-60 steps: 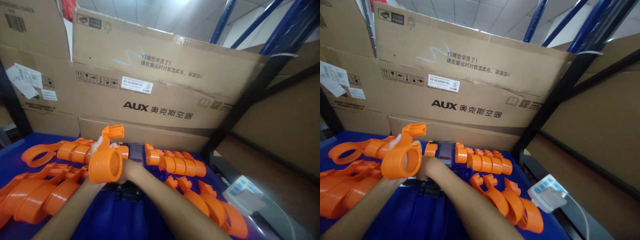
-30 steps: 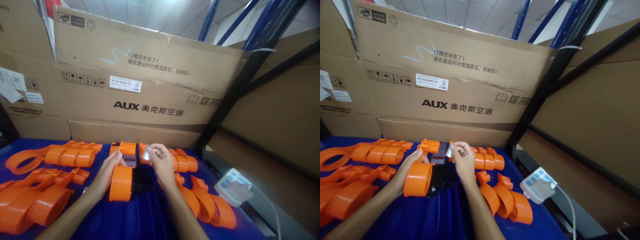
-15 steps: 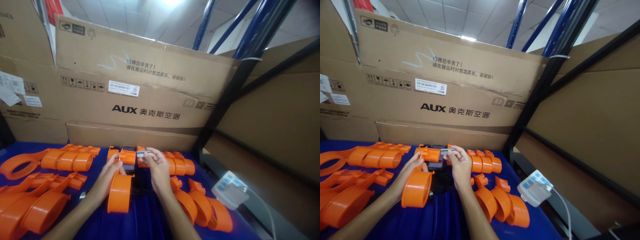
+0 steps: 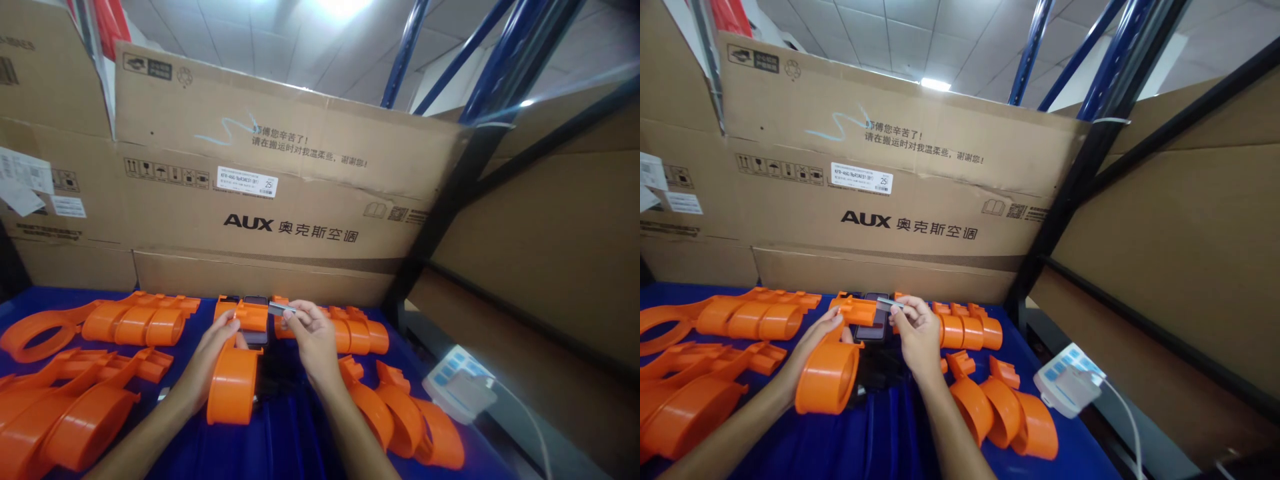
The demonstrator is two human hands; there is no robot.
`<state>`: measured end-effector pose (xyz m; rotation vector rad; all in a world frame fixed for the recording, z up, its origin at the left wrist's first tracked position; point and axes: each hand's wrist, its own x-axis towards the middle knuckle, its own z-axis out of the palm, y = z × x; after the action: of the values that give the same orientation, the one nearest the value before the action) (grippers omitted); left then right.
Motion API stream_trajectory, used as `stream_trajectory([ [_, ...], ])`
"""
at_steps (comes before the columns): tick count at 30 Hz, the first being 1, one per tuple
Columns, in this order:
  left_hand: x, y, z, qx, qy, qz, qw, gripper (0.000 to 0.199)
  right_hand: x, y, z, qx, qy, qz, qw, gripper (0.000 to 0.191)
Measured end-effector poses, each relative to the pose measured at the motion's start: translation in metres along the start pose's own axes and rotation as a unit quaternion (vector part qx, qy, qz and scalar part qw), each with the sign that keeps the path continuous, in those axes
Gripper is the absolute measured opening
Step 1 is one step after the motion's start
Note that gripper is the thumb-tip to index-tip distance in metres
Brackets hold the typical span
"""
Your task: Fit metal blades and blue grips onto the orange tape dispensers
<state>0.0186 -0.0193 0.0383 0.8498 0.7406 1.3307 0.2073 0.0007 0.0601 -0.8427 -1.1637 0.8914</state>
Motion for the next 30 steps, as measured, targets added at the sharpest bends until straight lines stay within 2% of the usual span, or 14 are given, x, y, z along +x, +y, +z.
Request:
stream_trajectory([
  [9,-0.0005,0.0029,0.0042,-0.057,0.034,-0.034,0.997,0.037,-0.0019,-0.0040,-0.0005,-0.019,-0.003,0.007,1.000,0.041],
  [16,-0.0030,0.0080,0.0053,-0.016,-0.012,-0.015,1.000,0.037,-0.0023,-0.0034,-0.0009,-0.031,0.000,-0.002,1.000,0.040],
  [23,-0.0041,0.0091,0.0053,0.004,-0.020,-0.009,1.000,0.036,-0.0028,-0.0019,0.0006,-0.026,0.000,-0.005,1.000,0.039],
  [27,-0.0018,0.0055,0.0026,0.022,-0.027,-0.003,0.999,0.037,-0.0033,-0.0027,-0.0001,-0.023,0.003,0.002,1.000,0.033],
  [30,0.0001,0.0038,0.0021,0.055,-0.028,0.004,0.998,0.038,-0.0056,-0.0034,0.0012,-0.047,0.000,-0.018,0.999,0.028],
])
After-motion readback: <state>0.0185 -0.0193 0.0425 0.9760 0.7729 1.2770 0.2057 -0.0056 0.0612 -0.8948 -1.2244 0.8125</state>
